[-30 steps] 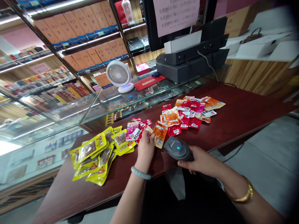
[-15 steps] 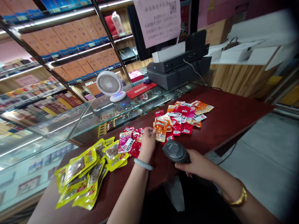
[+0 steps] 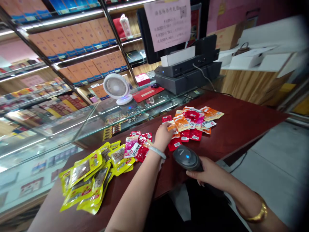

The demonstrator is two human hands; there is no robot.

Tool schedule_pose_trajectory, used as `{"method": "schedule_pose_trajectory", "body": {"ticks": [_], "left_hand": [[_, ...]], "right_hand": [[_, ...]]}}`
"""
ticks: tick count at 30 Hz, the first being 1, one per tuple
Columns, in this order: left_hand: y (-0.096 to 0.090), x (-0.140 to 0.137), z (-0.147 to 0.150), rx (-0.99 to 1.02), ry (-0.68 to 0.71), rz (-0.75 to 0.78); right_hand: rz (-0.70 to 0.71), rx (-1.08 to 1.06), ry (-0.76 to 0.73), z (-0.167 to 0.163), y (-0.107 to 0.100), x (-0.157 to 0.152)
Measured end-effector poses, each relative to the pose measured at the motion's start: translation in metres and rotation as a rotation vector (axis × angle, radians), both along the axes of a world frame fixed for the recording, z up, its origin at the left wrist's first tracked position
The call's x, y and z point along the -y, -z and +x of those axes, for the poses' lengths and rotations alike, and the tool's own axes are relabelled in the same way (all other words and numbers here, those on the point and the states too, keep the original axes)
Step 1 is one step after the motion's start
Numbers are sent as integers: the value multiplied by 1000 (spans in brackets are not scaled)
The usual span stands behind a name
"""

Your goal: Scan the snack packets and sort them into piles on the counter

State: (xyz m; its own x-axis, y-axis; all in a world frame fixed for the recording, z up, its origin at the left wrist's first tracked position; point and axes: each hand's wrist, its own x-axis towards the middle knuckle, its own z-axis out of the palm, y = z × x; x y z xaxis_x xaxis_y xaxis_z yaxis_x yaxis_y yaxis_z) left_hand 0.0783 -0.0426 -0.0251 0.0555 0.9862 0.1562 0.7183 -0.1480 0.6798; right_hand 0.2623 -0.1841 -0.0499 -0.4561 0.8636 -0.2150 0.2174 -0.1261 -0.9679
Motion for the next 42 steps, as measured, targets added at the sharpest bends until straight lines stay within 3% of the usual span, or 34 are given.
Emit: {"method": "schedule_pose_trajectory", "body": {"ticks": [5,11,14,20,26,33,42], "left_hand": [[-12,42,-56,-227,3,46],[-16,91,-133,-698,-310,-82],[-13,102,-149,-763,-328,-130],[-5,93,-152,-808,-126,-125],[-5,100,-136,-767,-199,-39],[0,115,-111,-420,-108,-196],[4,112,-98,-408,-45,-150]], "right_hand": [[12,48,-32,-8,3,0],[11,52,-86,-22,5,1],[2,54,-112,-27,4,1],[12,64,-133,-35,3,3],[16,52,-108,-36,4,6],[18,8,-99,-40,1,1],[51,-14,-80,-40,-1,-3]]}}
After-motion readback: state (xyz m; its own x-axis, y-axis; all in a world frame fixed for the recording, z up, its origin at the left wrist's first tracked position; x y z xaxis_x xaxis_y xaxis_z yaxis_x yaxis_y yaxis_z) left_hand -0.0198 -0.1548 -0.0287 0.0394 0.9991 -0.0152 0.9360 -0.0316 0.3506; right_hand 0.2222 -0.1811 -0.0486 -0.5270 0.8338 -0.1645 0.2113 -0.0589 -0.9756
